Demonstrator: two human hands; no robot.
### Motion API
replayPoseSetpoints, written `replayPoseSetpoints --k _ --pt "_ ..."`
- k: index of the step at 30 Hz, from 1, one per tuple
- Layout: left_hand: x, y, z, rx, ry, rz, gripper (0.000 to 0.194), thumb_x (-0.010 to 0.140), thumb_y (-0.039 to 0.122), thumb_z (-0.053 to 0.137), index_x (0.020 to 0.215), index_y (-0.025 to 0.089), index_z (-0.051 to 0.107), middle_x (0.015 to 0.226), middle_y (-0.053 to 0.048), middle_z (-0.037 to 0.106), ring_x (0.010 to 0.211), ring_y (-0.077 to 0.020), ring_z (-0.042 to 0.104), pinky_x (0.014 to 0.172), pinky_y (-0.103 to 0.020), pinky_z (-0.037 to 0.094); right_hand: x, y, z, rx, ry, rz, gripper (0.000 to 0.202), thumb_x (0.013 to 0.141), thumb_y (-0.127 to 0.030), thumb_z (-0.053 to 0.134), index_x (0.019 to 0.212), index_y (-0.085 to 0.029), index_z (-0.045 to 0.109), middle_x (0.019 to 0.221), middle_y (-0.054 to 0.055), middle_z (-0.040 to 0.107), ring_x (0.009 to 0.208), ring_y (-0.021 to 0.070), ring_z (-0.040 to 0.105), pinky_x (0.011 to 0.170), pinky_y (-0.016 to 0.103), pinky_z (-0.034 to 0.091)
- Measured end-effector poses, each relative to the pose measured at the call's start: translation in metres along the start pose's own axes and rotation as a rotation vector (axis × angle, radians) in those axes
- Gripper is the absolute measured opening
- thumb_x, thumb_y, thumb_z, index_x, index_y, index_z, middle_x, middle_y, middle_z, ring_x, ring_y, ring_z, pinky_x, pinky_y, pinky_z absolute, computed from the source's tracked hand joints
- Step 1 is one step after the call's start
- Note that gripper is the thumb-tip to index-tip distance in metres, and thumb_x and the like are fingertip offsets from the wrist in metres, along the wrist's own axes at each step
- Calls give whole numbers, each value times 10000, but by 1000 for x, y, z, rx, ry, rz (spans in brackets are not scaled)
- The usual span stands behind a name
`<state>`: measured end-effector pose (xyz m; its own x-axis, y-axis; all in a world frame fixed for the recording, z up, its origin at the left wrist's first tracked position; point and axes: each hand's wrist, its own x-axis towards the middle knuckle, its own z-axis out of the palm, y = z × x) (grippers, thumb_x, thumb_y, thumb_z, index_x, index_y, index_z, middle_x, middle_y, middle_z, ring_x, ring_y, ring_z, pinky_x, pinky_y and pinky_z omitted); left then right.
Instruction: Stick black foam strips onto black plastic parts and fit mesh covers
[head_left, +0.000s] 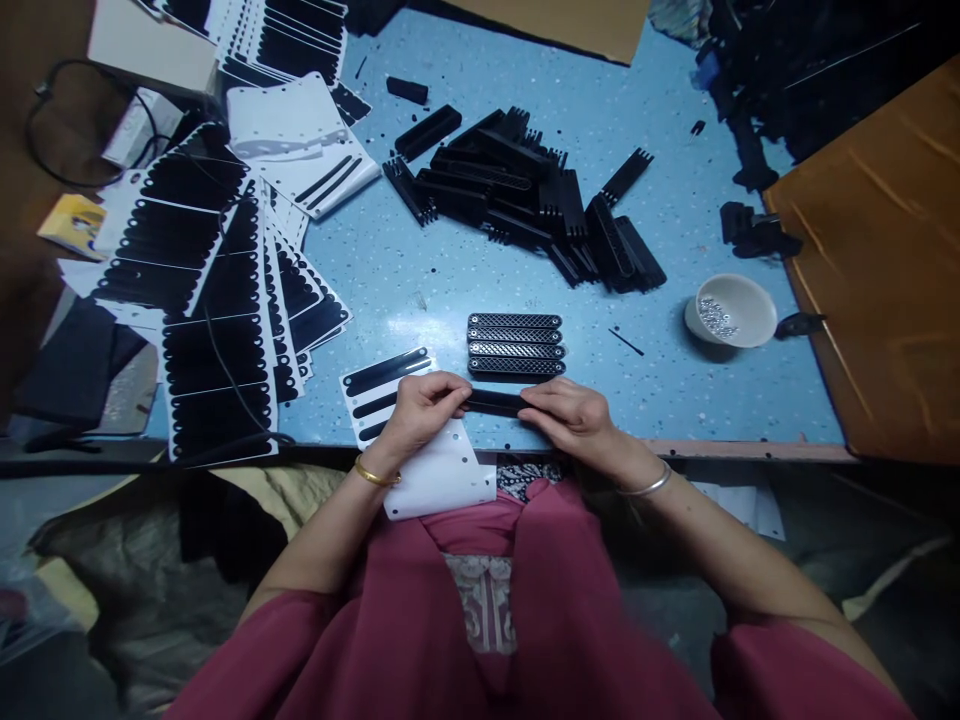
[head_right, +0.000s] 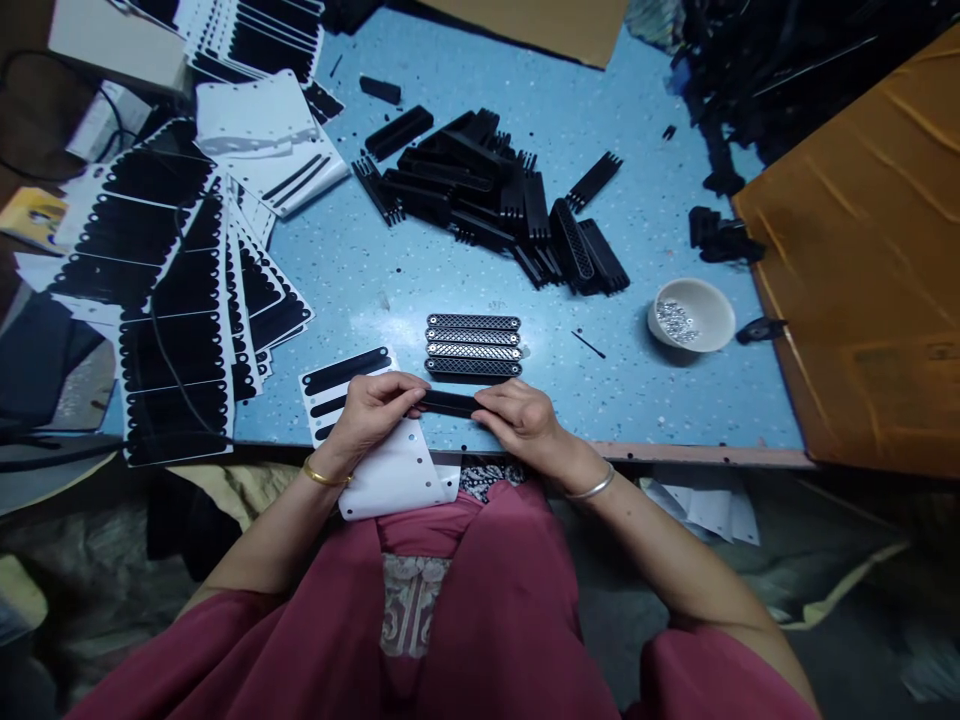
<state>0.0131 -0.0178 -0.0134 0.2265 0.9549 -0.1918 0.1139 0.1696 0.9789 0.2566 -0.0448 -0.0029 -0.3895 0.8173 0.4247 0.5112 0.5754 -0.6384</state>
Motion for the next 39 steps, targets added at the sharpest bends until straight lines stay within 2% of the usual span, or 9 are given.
replayPoseSetpoints --k 8,12,17,23,27,31,35,37,39 --pt "0 4 -1 15 -10 11 207 780 331 735 771 125 739 746 -59 721 550 -107 636 519 -201 559 -11 4 6 -60 -5 -39 266 906 -182 624 1166 -201 677 1038 110 754 877 221 703 736 393 576" --pt "0 5 0 7 -5 16 187 773 310 738 749 125 735 751 -59 722 547 -101 629 518 -195 552 -12 4 9 -121 42 -102 261 897 -164 626 1153 -182 676 1030 124 758 875 230 715 722 392 579" --pt "0 5 0 -2 -3 3 181 770 300 740 766 119 745 733 -55 715 540 -97 625 513 -186 542 -15 5 11 -135 48 -99 259 901 -162 625 1157 -182 663 1026 120 758 911 219 716 750 375 574" --pt "1 3 1 -10 8 -2 194 764 311 745 752 118 738 736 -53 711 545 -97 625 513 -188 543 -28 14 20 -318 55 -170 321 906 -144 610 1225 -174 616 1138 146 728 1006 248 696 756 385 546" --pt "1 1 1 2 12 12 194 768 315 741 754 122 735 720 -49 706 540 -101 626 511 -195 544 -28 12 19 -337 69 -197 342 897 -145 626 1237 -177 609 1163 138 720 1047 254 683 770 381 555" --pt "1 0 1 29 18 16 181 767 308 735 766 127 732 683 -40 696 526 -108 628 505 -201 542 -29 3 -5 -293 122 -31 369 876 -282 679 1225 -171 634 1145 154 720 1033 264 687 815 402 575" --pt "1 2 1 81 10 36 177 790 304 697 793 130 725 664 -31 689 511 -120 635 488 -208 536 -41 0 -31 -296 371 294 232 868 -324 667 1056 -195 711 842 90 752 734 213 702 692 365 579" --pt "-2 5 1 150 14 90 186 826 300 651 853 132 726 702 -39 709 520 -132 646 486 -221 537 -47 0 -33 -209 453 447 194 893 -339 615 963 -196 725 721 55 725 624 183 673 618 334 563" --pt "-6 9 -1 295 45 218 197 860 280 609 925 136 727 779 -64 737 595 -157 679 554 -255 564 -50 -1 -28 -76 450 545 218 894 -364 599 914 -189 728 688 43 713 593 173 665 582 314 550"
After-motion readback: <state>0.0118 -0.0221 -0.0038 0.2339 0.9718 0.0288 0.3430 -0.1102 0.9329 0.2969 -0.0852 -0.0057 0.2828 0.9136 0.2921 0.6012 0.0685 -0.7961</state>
